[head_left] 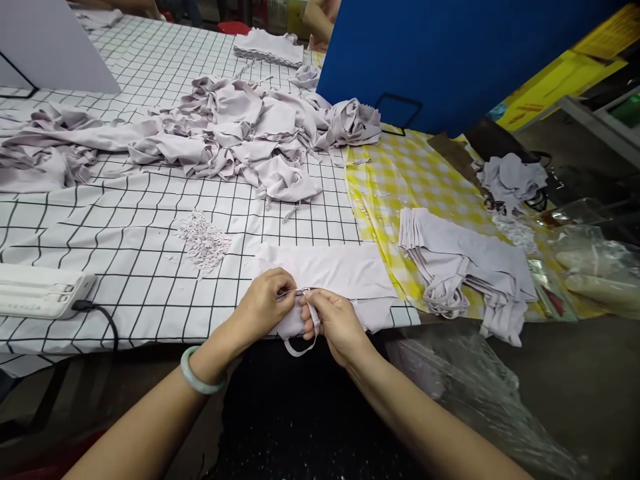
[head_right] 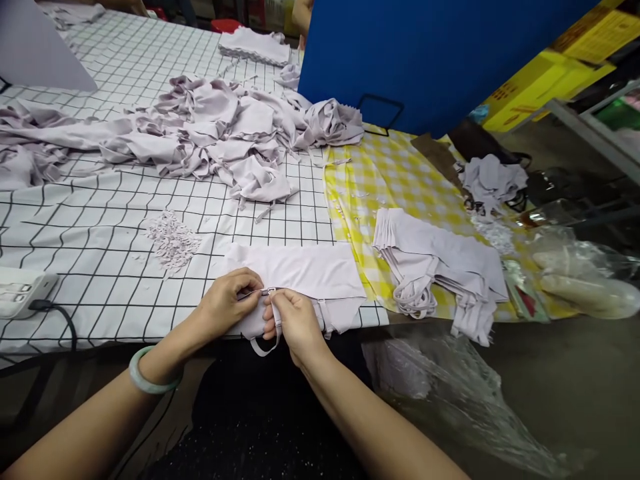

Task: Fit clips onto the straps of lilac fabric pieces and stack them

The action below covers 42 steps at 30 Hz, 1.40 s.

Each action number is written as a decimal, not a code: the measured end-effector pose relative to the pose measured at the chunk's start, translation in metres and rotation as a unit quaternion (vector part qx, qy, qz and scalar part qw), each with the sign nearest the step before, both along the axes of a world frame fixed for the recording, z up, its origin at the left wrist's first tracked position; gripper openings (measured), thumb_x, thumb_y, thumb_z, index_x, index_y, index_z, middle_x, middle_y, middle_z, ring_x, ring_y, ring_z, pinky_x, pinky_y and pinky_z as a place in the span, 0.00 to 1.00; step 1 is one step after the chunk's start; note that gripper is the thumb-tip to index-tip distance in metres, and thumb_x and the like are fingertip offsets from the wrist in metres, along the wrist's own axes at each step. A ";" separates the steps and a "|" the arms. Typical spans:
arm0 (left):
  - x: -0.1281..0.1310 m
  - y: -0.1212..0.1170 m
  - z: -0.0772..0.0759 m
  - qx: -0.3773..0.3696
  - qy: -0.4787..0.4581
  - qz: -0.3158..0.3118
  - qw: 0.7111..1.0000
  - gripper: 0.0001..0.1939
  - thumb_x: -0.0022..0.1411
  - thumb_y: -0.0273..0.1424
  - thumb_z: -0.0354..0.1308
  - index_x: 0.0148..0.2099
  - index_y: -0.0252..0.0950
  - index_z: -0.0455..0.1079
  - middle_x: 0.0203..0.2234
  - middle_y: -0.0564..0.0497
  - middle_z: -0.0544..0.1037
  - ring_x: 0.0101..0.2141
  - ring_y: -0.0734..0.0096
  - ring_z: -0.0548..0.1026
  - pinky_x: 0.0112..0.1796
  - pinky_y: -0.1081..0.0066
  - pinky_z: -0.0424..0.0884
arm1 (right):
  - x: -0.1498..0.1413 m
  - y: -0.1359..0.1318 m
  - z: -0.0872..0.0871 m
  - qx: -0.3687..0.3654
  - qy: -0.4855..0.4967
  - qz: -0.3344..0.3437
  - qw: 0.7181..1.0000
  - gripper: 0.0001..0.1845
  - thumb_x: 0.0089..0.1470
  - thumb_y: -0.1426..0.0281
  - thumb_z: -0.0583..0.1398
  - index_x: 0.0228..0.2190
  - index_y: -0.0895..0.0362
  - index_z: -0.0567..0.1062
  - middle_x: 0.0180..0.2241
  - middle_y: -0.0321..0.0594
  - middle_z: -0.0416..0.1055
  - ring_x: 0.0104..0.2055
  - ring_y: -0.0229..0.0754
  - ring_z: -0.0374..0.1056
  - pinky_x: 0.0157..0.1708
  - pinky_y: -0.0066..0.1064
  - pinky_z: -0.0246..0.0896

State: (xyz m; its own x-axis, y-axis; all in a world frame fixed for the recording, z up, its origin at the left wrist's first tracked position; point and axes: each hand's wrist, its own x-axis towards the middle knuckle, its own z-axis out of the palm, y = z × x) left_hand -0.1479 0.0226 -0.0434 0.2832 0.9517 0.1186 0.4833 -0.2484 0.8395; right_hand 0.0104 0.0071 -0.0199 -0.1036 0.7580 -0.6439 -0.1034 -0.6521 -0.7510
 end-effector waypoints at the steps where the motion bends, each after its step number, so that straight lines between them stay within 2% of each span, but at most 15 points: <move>1: 0.000 0.000 0.000 -0.004 0.001 -0.001 1.000 0.07 0.59 0.23 0.54 0.31 0.35 0.71 0.31 0.49 0.76 0.31 0.71 0.73 0.33 0.69 0.70 | -0.001 0.000 0.000 0.001 -0.003 -0.002 1.000 0.09 0.49 0.66 0.60 0.26 0.59 0.74 0.19 0.33 0.68 0.15 0.31 0.62 0.15 0.24 0.63; 8: 0.001 -0.001 -0.005 0.009 -0.005 0.001 1.000 0.06 0.59 0.22 0.55 0.31 0.35 0.71 0.30 0.49 0.76 0.33 0.69 0.73 0.35 0.67 0.71 | -0.008 -0.003 0.000 -0.001 -0.005 0.014 1.000 0.09 0.47 0.65 0.60 0.23 0.58 0.72 0.18 0.31 0.66 0.15 0.31 0.59 0.13 0.23 0.60; 12: -0.003 -0.001 -0.005 0.015 -0.009 -0.022 1.000 0.07 0.61 0.22 0.54 0.33 0.35 0.72 0.32 0.49 0.77 0.36 0.68 0.74 0.38 0.65 0.72 | -0.006 0.001 0.002 -0.022 0.016 0.027 0.999 0.10 0.46 0.64 0.60 0.22 0.58 0.73 0.16 0.30 0.64 0.14 0.30 0.56 0.12 0.22 0.55; 18: 0.001 0.001 -0.010 0.030 0.001 -0.008 1.000 0.08 0.60 0.20 0.55 0.31 0.35 0.70 0.31 0.49 0.77 0.35 0.67 0.74 0.37 0.65 0.72 | -0.006 0.011 0.007 -0.132 0.063 0.045 0.988 0.07 0.48 0.70 0.58 0.21 0.59 0.71 0.14 0.27 0.59 0.13 0.27 0.49 0.12 0.20 0.44; 20: 0.000 -0.002 -0.010 0.039 0.006 -0.011 0.999 0.07 0.59 0.20 0.55 0.31 0.35 0.70 0.31 0.48 0.77 0.35 0.66 0.74 0.38 0.64 0.73 | -0.005 0.004 0.009 -0.145 0.069 0.052 0.986 0.07 0.49 0.69 0.58 0.22 0.59 0.72 0.14 0.28 0.60 0.13 0.28 0.51 0.13 0.21 0.48; 22: -0.007 -0.005 -0.008 0.050 0.010 -0.032 0.998 0.07 0.59 0.20 0.55 0.37 0.35 0.72 0.35 0.47 0.77 0.38 0.65 0.74 0.41 0.63 0.74 | 0.004 -0.009 0.012 -0.101 0.033 0.076 0.991 0.10 0.52 0.65 0.59 0.25 0.59 0.74 0.19 0.34 0.68 0.18 0.33 0.62 0.19 0.26 0.59; 25: -0.030 -0.003 -0.001 0.097 0.049 -0.010 0.994 0.13 0.61 0.24 0.55 0.48 0.38 0.72 0.45 0.45 0.75 0.47 0.60 0.72 0.48 0.57 0.72 | 0.042 -0.022 0.013 0.060 -0.134 0.094 0.985 0.18 0.54 0.54 0.61 0.27 0.57 0.76 0.26 0.41 0.74 0.28 0.42 0.70 0.31 0.35 0.67; 27: -0.045 0.007 0.003 0.132 0.126 0.074 0.980 0.12 0.63 0.29 0.55 0.49 0.38 0.72 0.47 0.42 0.74 0.49 0.53 0.69 0.50 0.50 0.69 | 0.077 -0.013 0.012 0.177 -0.293 0.064 0.938 0.20 0.55 0.52 0.59 0.27 0.56 0.75 0.25 0.41 0.73 0.29 0.44 0.68 0.33 0.37 0.64; 29: -0.053 0.024 0.006 0.130 0.221 0.145 0.956 0.12 0.62 0.34 0.58 0.46 0.37 0.73 0.45 0.40 0.74 0.49 0.46 0.67 0.48 0.45 0.66 | 0.109 0.014 0.009 0.262 -0.421 0.033 0.868 0.18 0.57 0.54 0.57 0.28 0.55 0.75 0.26 0.41 0.72 0.30 0.46 0.66 0.35 0.38 0.61; 31: -0.054 0.044 0.010 0.090 0.300 0.154 0.937 0.14 0.58 0.37 0.61 0.44 0.35 0.73 0.43 0.38 0.74 0.47 0.43 0.67 0.46 0.45 0.65 | 0.128 0.051 0.003 0.311 -0.485 0.032 0.817 0.12 0.54 0.59 0.58 0.29 0.54 0.74 0.30 0.41 0.72 0.33 0.46 0.66 0.38 0.38 0.59; 32: -0.052 0.053 0.012 0.062 0.327 0.137 0.933 0.14 0.56 0.37 0.62 0.43 0.35 0.73 0.42 0.39 0.74 0.47 0.43 0.67 0.46 0.46 0.65 | 0.133 0.069 -0.001 0.313 -0.498 0.040 0.808 0.10 0.51 0.61 0.60 0.28 0.54 0.73 0.29 0.41 0.71 0.34 0.46 0.65 0.38 0.38 0.58; 35: -0.046 0.073 0.024 -0.021 0.370 0.043 0.928 0.09 0.56 0.36 0.59 0.36 0.36 0.72 0.39 0.41 0.75 0.45 0.46 0.67 0.45 0.51 0.63 | 0.129 0.109 -0.013 0.286 -0.488 0.066 0.822 0.10 0.42 0.65 0.64 0.21 0.54 0.68 0.26 0.37 0.66 0.31 0.44 0.62 0.35 0.37 0.56; 37: -0.045 0.076 0.035 -0.053 0.375 -0.003 0.925 0.05 0.54 0.33 0.56 0.30 0.36 0.69 0.37 0.42 0.75 0.44 0.49 0.68 0.45 0.53 0.63 | 0.122 0.115 -0.018 0.287 -0.471 0.067 0.832 0.12 0.40 0.67 0.64 0.18 0.53 0.65 0.24 0.35 0.63 0.29 0.43 0.60 0.35 0.36 0.56; 40: -0.050 0.065 0.050 -0.086 0.325 0.014 0.942 0.02 0.50 0.30 0.54 0.29 0.37 0.66 0.31 0.46 0.75 0.38 0.54 0.71 0.40 0.59 0.66 | 0.116 0.099 -0.015 0.319 -0.444 0.029 0.837 0.11 0.45 0.66 0.62 0.21 0.53 0.64 0.24 0.33 0.63 0.30 0.41 0.61 0.35 0.34 0.57; 42: -0.057 0.053 0.059 -0.125 0.228 0.058 0.964 0.09 0.52 0.35 0.55 0.36 0.39 0.68 0.29 0.49 0.75 0.32 0.59 0.73 0.34 0.64 0.68 | 0.119 0.080 -0.006 0.325 -0.338 -0.024 0.883 0.10 0.51 0.61 0.61 0.27 0.52 0.67 0.24 0.32 0.65 0.28 0.39 0.62 0.32 0.32 0.59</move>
